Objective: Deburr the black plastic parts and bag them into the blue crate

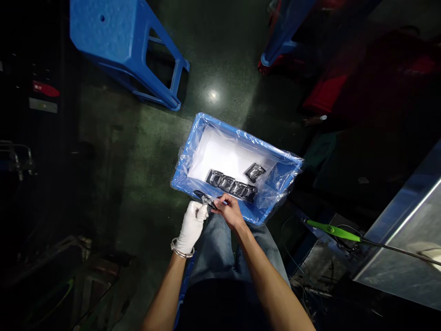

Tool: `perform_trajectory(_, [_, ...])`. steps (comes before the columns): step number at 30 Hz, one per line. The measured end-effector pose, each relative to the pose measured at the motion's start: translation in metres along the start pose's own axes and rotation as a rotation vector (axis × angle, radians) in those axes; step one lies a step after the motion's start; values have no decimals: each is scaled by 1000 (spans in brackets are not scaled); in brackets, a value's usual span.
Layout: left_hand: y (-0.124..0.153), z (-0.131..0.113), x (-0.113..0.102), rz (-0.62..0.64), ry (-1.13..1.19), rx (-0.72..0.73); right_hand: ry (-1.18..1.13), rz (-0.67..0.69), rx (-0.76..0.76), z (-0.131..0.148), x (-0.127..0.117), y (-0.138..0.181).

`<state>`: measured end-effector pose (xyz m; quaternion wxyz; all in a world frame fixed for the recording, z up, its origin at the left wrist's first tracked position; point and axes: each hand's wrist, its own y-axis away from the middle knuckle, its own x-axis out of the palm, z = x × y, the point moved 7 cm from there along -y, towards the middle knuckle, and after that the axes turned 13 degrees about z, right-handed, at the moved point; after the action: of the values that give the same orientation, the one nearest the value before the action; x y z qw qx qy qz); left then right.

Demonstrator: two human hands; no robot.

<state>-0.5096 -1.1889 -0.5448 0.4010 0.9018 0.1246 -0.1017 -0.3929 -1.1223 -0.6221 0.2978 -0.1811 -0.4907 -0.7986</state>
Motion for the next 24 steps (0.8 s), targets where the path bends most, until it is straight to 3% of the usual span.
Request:
perform_trajectory(3, [-4,5,3,54,180,-48,273,-85,-182,19,-7,5])
perform_trajectory(5, [-9,17,1,69,418,-165,575,-76,-305,36,-2,13])
perform_trajectory(8, [-19,30,1,139,701,-393,1015,148,-399,53,20,24])
perform_trajectory(11, [-38,22,-1,225,688,-378,1260,443,-418,56,36,35])
perform_trajectory(13, [-49,17,-3,197,643,-325,1282,499,-429,57,35,39])
perform_trajectory(18, [-64,24,-5,-62,642,-252,1083,126,-387,50,10,34])
perform_trajectory(21, [-72,27,-9,-205,584,-197,996,56,-372,35,16,26])
perform_trajectory(24, [-85,26,-16,-258,496,-120,822,-21,-276,19,19,6])
